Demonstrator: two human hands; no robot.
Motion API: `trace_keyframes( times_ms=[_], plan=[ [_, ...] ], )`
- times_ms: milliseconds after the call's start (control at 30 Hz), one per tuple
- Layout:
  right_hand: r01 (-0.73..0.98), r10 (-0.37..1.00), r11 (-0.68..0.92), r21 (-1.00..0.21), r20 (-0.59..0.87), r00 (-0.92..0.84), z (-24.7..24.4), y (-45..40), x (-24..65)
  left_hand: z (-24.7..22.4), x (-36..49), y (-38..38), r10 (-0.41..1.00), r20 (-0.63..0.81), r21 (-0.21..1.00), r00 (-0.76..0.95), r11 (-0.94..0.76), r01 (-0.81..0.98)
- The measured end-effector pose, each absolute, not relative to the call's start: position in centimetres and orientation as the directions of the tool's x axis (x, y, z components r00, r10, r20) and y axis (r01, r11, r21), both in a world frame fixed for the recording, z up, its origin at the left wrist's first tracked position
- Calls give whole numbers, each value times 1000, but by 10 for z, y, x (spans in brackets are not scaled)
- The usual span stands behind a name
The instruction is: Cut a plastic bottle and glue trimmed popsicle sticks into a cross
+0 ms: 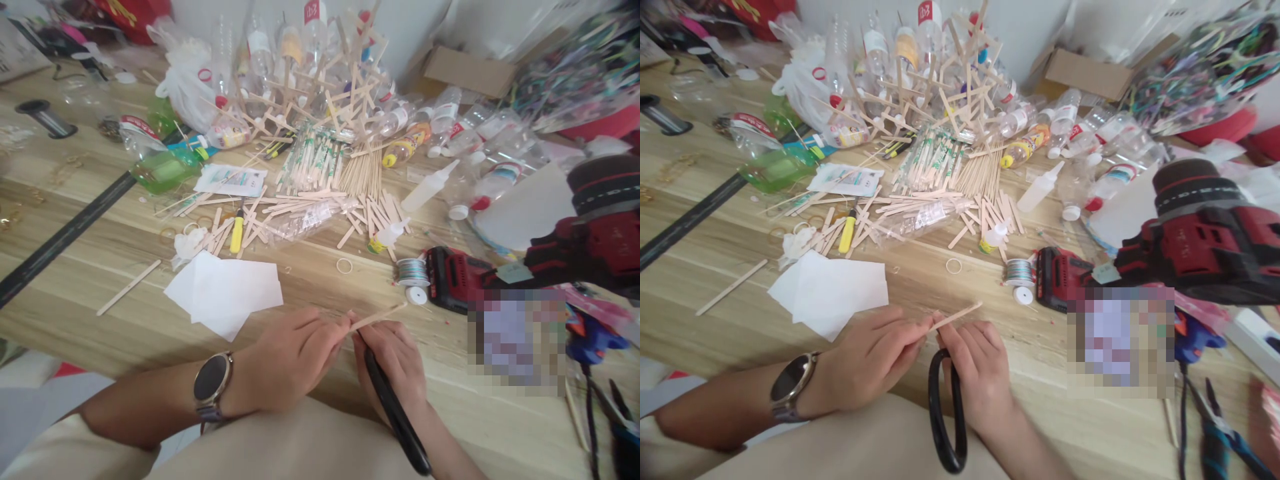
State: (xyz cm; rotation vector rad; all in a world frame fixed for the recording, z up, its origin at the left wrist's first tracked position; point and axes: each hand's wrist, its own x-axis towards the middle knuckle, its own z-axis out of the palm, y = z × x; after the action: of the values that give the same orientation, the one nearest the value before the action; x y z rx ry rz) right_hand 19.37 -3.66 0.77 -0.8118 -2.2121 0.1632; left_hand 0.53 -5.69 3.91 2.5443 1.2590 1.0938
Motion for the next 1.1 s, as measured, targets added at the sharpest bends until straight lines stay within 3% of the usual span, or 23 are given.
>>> trace_keyframes(
  times_ms=[200, 367, 467, 600, 800, 833, 900, 967, 1000, 1067, 1100],
  plan=[
    [452, 561, 818, -354, 661, -498, 14, -34, 192, 33, 3, -59, 625, 602, 202, 497, -721, 662],
    [424, 576, 814, -396, 645, -503, 16, -34, 193, 31, 1, -60, 599, 620, 187, 507, -740, 646],
    [489, 635, 768, -414, 590, -499, 17, -38, 192, 33, 1, -59, 596, 630, 193, 498, -742, 642],
    [522, 669, 739, -425, 546, -503, 18, -37, 192, 36, 3, -57, 676, 588, 316, 444, -698, 643],
    [499, 526, 839, -218, 564, -637, 23, -27, 196, 36, 4, -59, 832, 421, 611, 362, -555, 564],
    [489, 544, 832, -262, 556, -628, 24, -27, 195, 36, 4, -59, 838, 410, 619, 360, -545, 565],
    [470, 674, 737, -485, 475, -566, 25, -30, 191, 33, 2, -57, 834, 411, 596, 368, -551, 585],
    [436, 811, 530, -727, 284, -511, 24, -33, 186, 32, 1, -56, 829, 418, 568, 371, -558, 605],
    [428, 840, 450, -784, 208, -501, 24, -33, 185, 31, 1, -55, 837, 410, 575, 363, -546, 609],
    [436, 822, 494, -752, 241, -515, 25, -28, 184, 30, 1, -54, 864, 381, 628, 329, -503, 593],
    [452, 773, 599, -661, 330, -542, 25, -24, 186, 30, 1, -53, 882, 358, 666, 308, -472, 577]
  ],
)
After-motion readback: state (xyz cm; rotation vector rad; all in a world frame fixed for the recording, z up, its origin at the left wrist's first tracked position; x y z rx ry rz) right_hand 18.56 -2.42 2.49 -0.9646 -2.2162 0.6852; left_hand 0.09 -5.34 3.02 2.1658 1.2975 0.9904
